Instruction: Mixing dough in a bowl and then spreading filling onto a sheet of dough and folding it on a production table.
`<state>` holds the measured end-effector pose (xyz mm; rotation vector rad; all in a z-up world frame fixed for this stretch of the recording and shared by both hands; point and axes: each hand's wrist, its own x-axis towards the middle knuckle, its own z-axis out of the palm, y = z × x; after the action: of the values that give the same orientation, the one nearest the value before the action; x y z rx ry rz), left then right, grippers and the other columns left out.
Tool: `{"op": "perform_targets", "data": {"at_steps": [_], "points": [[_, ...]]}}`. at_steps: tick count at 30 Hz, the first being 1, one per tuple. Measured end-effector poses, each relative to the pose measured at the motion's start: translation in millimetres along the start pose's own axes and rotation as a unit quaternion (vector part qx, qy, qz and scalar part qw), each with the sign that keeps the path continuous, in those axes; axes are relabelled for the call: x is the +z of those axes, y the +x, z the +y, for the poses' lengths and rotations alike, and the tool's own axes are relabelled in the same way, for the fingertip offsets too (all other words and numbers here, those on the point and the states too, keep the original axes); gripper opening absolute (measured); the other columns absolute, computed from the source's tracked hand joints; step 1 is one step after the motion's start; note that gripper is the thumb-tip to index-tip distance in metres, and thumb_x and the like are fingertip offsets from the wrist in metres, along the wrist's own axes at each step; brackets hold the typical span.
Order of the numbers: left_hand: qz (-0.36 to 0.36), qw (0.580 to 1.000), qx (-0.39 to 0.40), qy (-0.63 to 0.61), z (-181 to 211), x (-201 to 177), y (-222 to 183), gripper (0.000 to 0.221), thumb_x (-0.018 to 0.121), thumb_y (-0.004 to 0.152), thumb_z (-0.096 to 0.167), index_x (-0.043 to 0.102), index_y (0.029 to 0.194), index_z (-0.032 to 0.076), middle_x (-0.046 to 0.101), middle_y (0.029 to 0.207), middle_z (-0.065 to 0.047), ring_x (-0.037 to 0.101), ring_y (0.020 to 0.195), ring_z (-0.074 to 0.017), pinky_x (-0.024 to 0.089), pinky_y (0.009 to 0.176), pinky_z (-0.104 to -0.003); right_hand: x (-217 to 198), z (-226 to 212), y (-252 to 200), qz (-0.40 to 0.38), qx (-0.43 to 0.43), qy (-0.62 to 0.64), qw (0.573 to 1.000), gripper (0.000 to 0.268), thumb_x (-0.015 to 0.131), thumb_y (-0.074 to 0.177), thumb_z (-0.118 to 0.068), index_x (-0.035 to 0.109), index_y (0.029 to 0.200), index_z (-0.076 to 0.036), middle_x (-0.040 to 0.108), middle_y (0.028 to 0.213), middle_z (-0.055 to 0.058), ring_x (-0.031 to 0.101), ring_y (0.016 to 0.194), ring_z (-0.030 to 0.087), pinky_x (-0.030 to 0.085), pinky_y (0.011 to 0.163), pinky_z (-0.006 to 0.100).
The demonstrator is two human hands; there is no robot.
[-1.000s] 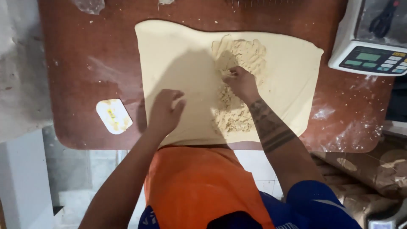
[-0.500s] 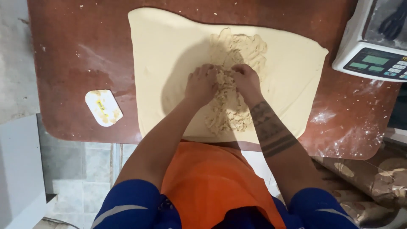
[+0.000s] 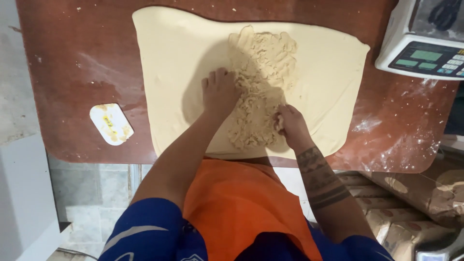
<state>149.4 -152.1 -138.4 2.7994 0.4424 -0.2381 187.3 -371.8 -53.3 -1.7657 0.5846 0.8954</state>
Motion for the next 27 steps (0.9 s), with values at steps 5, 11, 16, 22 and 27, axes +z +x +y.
{"op": "perform_targets", "data": {"at_steps": [5,11,16,22,27], "points": [[0.048,0.988,0.139,-0.035,-0.2,4.3,-29.6,0.035,0.057,0.105,0.031,0.062,0.133,0.01,0.058,0.134,-0.011,0.052,0.131,-0.0328,0.039,0.11,-0.053,7.0,-1.2,-13.8,-0.034,-0.052,-0.067,0.996,0.059,0.055,0.091,-0.007,0.049,0.148,0.002,0.058,0.115,0.022,0.06,0.081,0.02,0.056,0.059,0.026],[0.132,0.985,-0.1,-0.046,-14.7,22.2,-12.0,0.024,0.047,0.106,0.032,0.059,0.115,0.013,0.055,0.109,-0.005,0.057,0.104,-0.0259,0.045,0.085,-0.045,10.1,13.1,-12.3,-0.034,-0.148,-0.178,0.972,0.059,0.063,0.091,-0.013,0.051,0.149,-0.007,0.062,0.136,0.018,0.075,0.078,0.021,0.06,0.072,0.035],[0.085,0.976,0.2,-0.015,-9.9,13.3,-20.0,0.035,0.06,0.1,0.02,0.06,0.134,0.012,0.052,0.142,-0.01,0.046,0.138,-0.032,0.04,0.108,-0.05,7.0,18.8,-29.0,-0.049,-0.264,-0.216,0.939,0.059,0.053,0.087,0.001,0.051,0.147,0.0,0.044,0.152,0.029,0.045,0.137,0.049,0.036,0.118,0.057],[0.226,0.93,0.289,0.004,-10.0,1.9,-31.8,0.022,0.056,0.104,0.025,0.068,0.12,0.015,0.06,0.138,-0.005,0.055,0.131,-0.0275,0.046,0.105,-0.048,7.5,65.3,5.4,-0.044,-0.422,-0.523,0.74,0.079,0.06,0.09,-0.021,0.031,0.162,-0.005,0.032,0.163,0.025,0.031,0.15,0.043,0.025,0.122,0.058],[-0.11,0.943,0.306,0.067,-11.4,-15.9,-33.4,0.054,0.046,0.105,0.03,0.04,0.157,0.014,0.025,0.17,-0.006,0.023,0.157,-0.0286,0.021,0.128,-0.049,6.2,86.5,15.2,-0.059,-0.477,-0.625,0.615,0.099,0.066,0.088,-0.056,0.029,0.162,-0.002,0.025,0.168,0.025,0.025,0.153,0.044,0.02,0.121,0.067]]}}
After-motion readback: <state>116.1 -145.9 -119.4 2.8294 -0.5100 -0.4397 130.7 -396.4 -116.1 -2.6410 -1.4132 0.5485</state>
